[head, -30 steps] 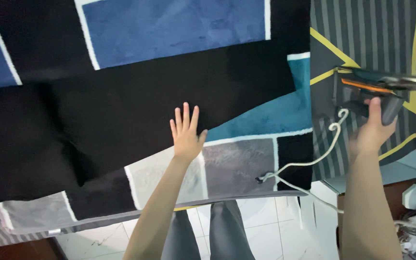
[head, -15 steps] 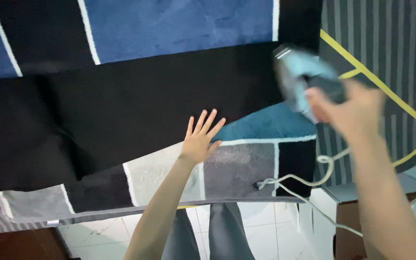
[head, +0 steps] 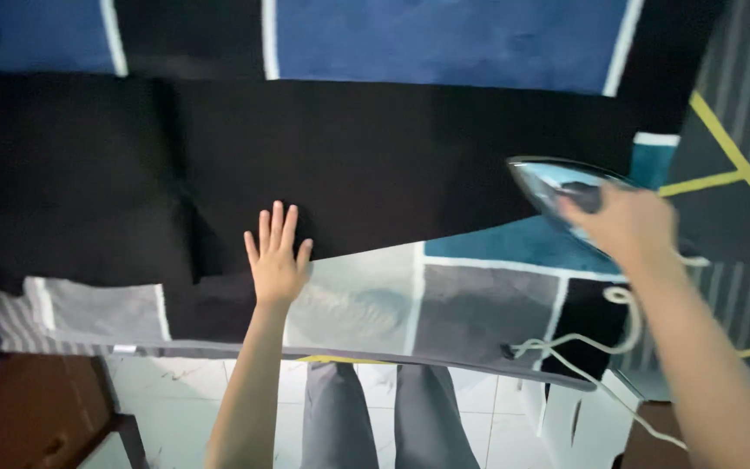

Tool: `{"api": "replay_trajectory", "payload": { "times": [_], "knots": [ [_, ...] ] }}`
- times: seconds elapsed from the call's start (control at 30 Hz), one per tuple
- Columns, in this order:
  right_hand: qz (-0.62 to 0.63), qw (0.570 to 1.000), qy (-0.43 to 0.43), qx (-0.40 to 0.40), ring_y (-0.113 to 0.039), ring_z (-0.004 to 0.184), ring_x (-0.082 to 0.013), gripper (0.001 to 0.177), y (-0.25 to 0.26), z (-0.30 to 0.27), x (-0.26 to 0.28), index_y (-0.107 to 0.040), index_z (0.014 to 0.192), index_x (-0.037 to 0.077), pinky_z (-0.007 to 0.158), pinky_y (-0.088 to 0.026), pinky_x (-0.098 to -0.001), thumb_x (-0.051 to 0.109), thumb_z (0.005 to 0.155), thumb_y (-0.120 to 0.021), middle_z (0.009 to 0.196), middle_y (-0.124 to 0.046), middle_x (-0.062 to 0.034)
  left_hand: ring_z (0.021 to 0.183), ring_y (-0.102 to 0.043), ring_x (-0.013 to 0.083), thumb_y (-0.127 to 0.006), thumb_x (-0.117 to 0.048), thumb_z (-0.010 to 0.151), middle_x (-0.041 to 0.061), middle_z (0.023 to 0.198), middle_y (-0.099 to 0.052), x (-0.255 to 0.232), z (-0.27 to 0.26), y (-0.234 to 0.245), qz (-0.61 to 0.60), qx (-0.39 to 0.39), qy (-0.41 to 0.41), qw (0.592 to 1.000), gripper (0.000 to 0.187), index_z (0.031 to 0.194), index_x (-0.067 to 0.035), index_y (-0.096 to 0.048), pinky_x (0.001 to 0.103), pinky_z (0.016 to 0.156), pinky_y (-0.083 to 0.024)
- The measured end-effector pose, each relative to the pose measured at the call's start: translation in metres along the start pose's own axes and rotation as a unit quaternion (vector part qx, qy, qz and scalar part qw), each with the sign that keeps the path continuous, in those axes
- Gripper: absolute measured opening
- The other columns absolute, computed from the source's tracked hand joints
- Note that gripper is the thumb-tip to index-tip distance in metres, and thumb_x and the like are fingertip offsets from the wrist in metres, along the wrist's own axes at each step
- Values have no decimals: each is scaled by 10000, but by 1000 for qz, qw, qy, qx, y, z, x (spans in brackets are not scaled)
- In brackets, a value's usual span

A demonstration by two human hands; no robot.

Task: Ironing a pair of black pants on a bed surface.

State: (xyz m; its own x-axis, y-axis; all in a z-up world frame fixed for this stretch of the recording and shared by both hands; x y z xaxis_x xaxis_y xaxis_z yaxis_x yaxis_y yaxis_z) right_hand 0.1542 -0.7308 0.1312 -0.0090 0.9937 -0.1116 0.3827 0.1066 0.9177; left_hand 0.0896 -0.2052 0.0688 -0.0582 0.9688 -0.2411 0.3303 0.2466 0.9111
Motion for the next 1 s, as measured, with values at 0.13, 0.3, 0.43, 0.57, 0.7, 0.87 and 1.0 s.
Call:
{"api": "replay_trajectory", "payload": {
  "times": [0.13,0.3,0.43,0.57,0.7,0.87,1.0],
  "knots": [
    [-74,996,-31,-39,-721,662,-339,742,-34,-18,-44,-735,840,43,697,-585,-436,771,962,-659,653,-692,-168,1573,-143,333,-539,-393,1022,79,1712,-204,64,-20,8,-4,-36,34,999,680,1634,-217,-300,625,1235,-91],
    [-40,998,-26,-46,-707,607,-300,713,-29,-24,-17,-751,857,59,627,-570,-370,737,1045,-634,644,-688,-144,1629,-104,393,-641,-330,1042,188,1764,-177,139,-65,14,65,-124,144,980,758,1671,-117,-276,677,1245,-36],
    [-166,985,34,-43,-676,491,-227,727,22,-1,93,-745,898,60,517,-546,-315,757,1006,-570,557,-652,-108,1524,-142,491,-776,-397,904,314,1637,-227,164,-76,21,-37,-251,177,951,947,1575,15,-249,697,1171,-76],
    [-64,983,171,-32,-696,539,-270,642,56,25,224,-749,889,81,519,-560,-397,712,908,-628,606,-679,-126,1359,-348,431,-852,-374,803,235,1382,-428,166,-76,13,-72,-272,251,926,676,1263,-44,-482,581,1097,-230],
    [8,968,249,-41,-703,567,-301,539,75,37,340,-731,789,90,534,-563,-433,623,863,-709,634,-689,-126,1251,-465,323,-764,-217,888,76,1250,-571,176,-64,15,-113,-331,283,893,294,1133,-121,-632,513,1041,-294],
    [53,949,306,-58,-694,544,-290,465,73,33,431,-726,773,81,536,-568,-415,539,855,-744,625,-690,-121,1075,-544,302,-704,-174,994,74,1084,-602,210,-17,86,-153,-367,165,903,168,1082,-83,-594,446,930,-375],
    [67,940,327,-66,-691,537,-284,434,78,28,460,-731,759,81,524,-565,-405,505,850,-755,623,-692,-116,972,-626,347,-699,-162,1022,124,1008,-622,242,24,110,-189,-320,41,927,139,1066,-83,-593,440,828,-489]
  ]
}}
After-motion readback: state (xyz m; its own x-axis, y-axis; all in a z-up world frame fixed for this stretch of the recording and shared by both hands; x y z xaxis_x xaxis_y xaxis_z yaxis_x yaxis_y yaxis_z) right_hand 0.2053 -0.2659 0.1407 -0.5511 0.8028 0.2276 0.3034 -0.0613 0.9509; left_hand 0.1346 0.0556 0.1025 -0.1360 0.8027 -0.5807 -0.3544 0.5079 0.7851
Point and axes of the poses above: each hand's wrist, its own z-axis towards the middle knuckle, its own y-axis out of the back of the hand, x = y × z, the point moved 2 cm from there along z, towards the middle knuckle
